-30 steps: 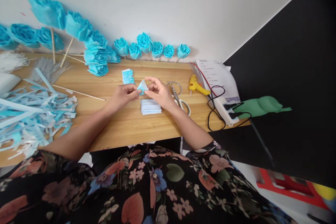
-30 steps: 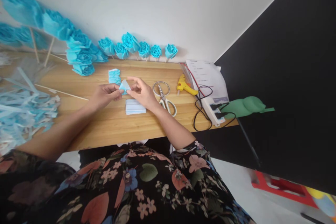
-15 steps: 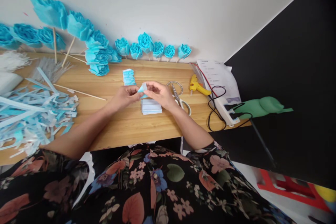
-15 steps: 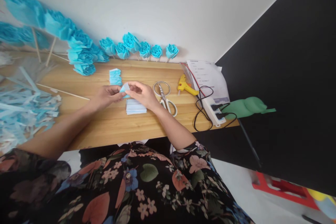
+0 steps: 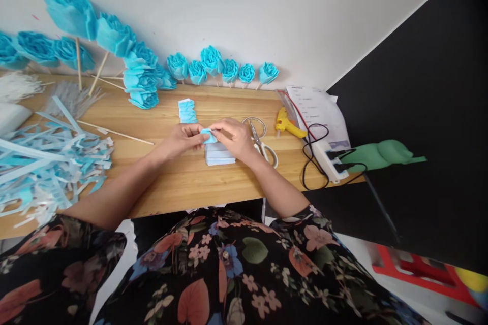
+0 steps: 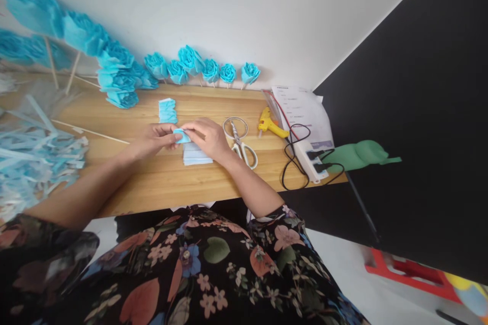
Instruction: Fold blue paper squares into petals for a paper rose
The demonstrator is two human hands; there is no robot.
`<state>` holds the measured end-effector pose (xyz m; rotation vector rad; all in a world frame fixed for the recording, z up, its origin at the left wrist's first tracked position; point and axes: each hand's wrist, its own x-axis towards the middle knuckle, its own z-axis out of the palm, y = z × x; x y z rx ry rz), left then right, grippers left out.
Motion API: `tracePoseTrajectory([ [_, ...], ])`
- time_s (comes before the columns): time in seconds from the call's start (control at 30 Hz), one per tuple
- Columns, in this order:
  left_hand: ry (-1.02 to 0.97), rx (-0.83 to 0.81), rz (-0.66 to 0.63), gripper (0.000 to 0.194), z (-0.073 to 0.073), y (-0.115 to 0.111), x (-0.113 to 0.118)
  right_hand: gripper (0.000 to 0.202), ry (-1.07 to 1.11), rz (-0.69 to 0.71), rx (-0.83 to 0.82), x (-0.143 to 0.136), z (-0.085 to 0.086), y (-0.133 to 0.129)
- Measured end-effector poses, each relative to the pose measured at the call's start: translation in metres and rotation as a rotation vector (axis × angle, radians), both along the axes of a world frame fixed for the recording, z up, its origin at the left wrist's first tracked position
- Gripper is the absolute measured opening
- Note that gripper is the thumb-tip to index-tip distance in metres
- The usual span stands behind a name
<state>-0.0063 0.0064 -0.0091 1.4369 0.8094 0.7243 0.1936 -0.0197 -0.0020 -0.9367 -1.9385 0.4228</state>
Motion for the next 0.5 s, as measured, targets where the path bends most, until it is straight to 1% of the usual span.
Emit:
tracePoseTrajectory([
  [0.1, -0.033, -0.034, 0.027, 0.033, -0.0006, -0.0003, 0.0004, 0.017, -0.051, 0.01, 0.11, 0.0023, -0.003, 0.0026],
  [0.23, -0.06, -0.064, 0.03, 0.035, 0.002, -0.0018, 0.0017, 0.022, -0.129, 0.0, 0.165, 0.0049, -0.0054, 0.0045],
  [0.3, -0.069, -0.068, 0.033, 0.04, 0.0031, -0.0025, 0.002, 0.024, -0.166, -0.008, 0.153, 0.0055, -0.0055, 0.0045],
  [0.4, -0.085, -0.064, 0.045, 0.046, 0.0028, -0.0026, 0.0017, 0.023, -0.175, -0.02, 0.079, 0.0051, -0.0046, 0.0036],
  [0.5, -0.067, -0.044, 0.062, 0.041, 0.0008, -0.0012, 0.0004, 0.023, -0.116, -0.011, -0.016, 0.0036, -0.0034, 0.0024],
])
